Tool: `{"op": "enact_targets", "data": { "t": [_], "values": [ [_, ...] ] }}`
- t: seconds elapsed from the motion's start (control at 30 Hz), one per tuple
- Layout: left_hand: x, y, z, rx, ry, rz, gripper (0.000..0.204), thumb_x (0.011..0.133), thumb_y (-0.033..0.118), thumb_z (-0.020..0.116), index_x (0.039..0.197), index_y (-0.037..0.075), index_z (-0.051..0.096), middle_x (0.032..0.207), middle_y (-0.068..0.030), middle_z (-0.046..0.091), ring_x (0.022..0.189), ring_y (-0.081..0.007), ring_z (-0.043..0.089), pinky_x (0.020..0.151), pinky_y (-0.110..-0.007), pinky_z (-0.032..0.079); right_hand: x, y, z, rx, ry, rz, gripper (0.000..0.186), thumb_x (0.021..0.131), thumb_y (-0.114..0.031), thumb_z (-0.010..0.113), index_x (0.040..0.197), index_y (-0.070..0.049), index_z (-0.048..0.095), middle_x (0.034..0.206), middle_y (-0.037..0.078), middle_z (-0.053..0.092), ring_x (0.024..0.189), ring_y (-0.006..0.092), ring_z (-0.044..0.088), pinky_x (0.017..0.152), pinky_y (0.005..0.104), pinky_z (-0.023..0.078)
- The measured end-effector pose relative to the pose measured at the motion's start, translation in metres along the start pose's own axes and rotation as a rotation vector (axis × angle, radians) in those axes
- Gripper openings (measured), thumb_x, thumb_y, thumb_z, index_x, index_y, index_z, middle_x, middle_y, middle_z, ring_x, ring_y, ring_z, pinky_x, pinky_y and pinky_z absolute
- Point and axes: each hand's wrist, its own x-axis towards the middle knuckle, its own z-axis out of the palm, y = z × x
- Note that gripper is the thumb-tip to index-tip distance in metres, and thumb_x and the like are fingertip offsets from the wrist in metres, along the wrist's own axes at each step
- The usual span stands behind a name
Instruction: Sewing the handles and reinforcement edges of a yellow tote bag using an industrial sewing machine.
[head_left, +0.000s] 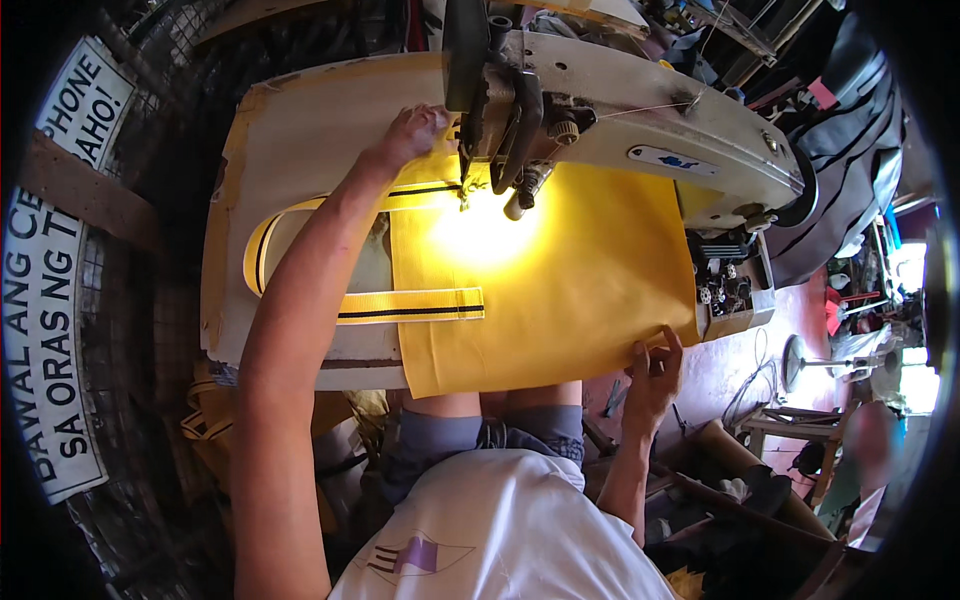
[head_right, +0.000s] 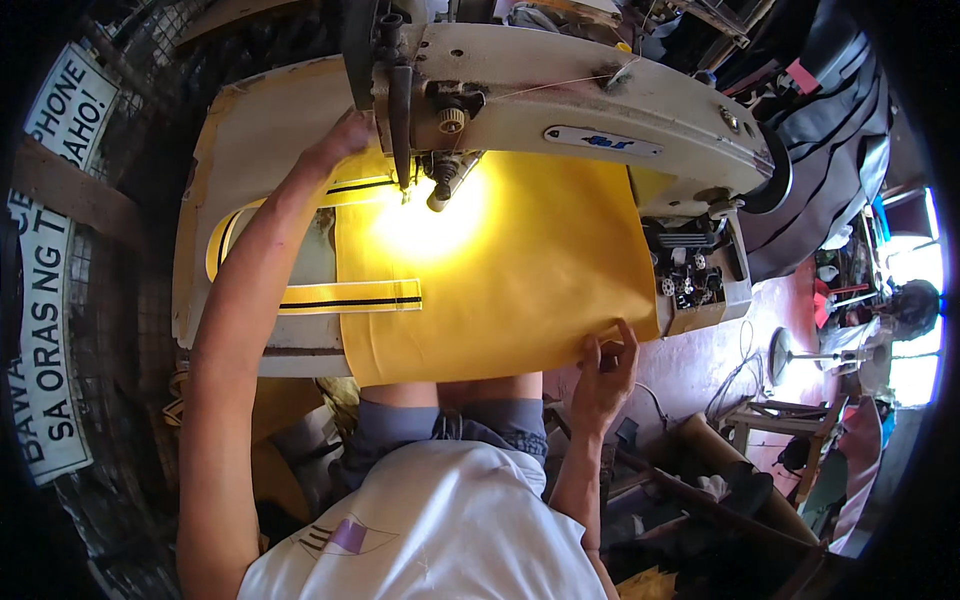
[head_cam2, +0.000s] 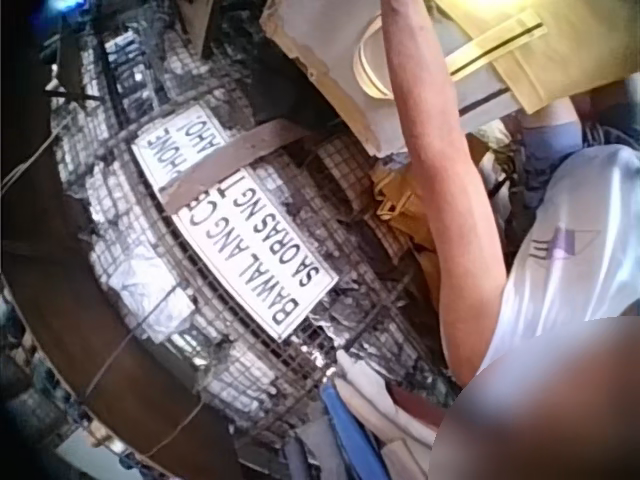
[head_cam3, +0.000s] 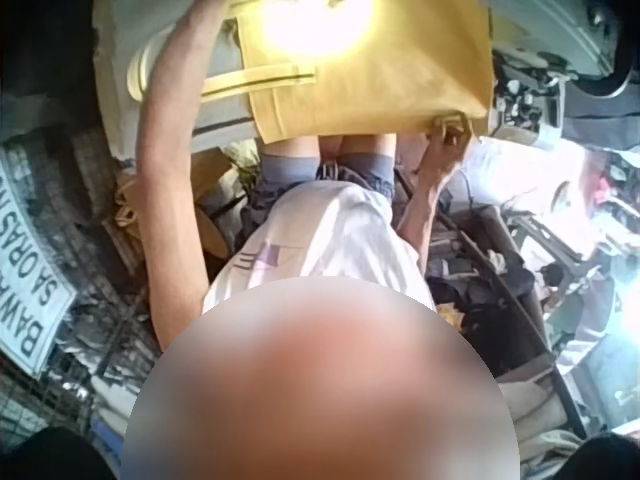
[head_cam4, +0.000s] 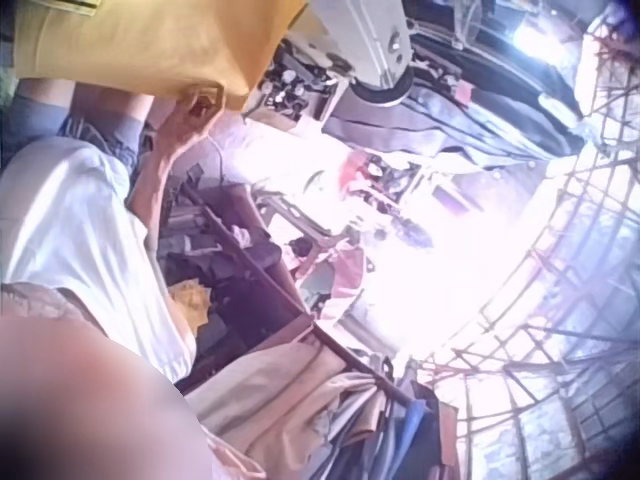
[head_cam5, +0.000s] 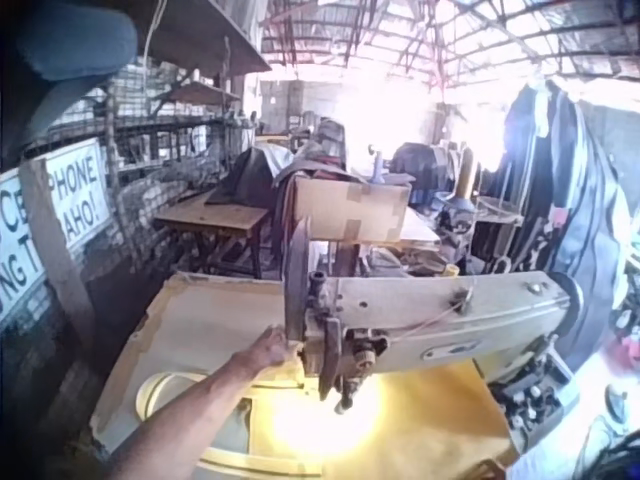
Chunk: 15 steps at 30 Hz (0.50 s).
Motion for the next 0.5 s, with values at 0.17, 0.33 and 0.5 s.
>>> {"op": "enact_targets", "data": {
  "t": [0.17,0.33,0.5],
  "values": [
    [-0.028,0.052,-0.049,0.028,-0.078,-0.119,0.039,0.085,0.036,0.069,0.107,0.005,0.059,0.102,-0.0165,0.066,0.098,-0.0348,0.062,0.088,-0.043,0.049,-0.002,-0.028,0.014,-0.509,0.106,-0.484,0.030,0.087,0.002,0.064,0.117,-0.003,0.064,0.082,0.007,0.054,0.070,0.0157,0.056,0.062,0.0273,0.048],
    [-0.045,0.110,-0.081,0.250,-0.297,-0.203,0.033,0.093,0.030,0.061,0.112,0.003,0.057,0.092,-0.0207,0.067,0.091,-0.0403,0.063,0.082,-0.046,0.050,0.020,-0.097,0.064,-0.475,-0.403,-1.190,0.025,0.082,-0.005,0.066,0.106,0.001,0.068,0.098,0.014,0.058,0.098,0.0292,0.060,0.081,0.0421,0.051],
    [-0.108,0.155,-0.071,0.491,-0.195,-0.388,0.047,0.095,0.026,0.057,0.133,0.002,0.043,0.081,-0.0237,0.065,0.073,-0.0429,0.065,0.062,-0.048,0.054,0.141,-0.078,0.145,-0.778,-0.670,-1.253,0.022,0.084,-0.010,0.059,0.104,-0.001,0.060,0.114,0.017,0.059,0.110,0.0359,0.054,0.092,0.0460,0.045]
  ]
}}
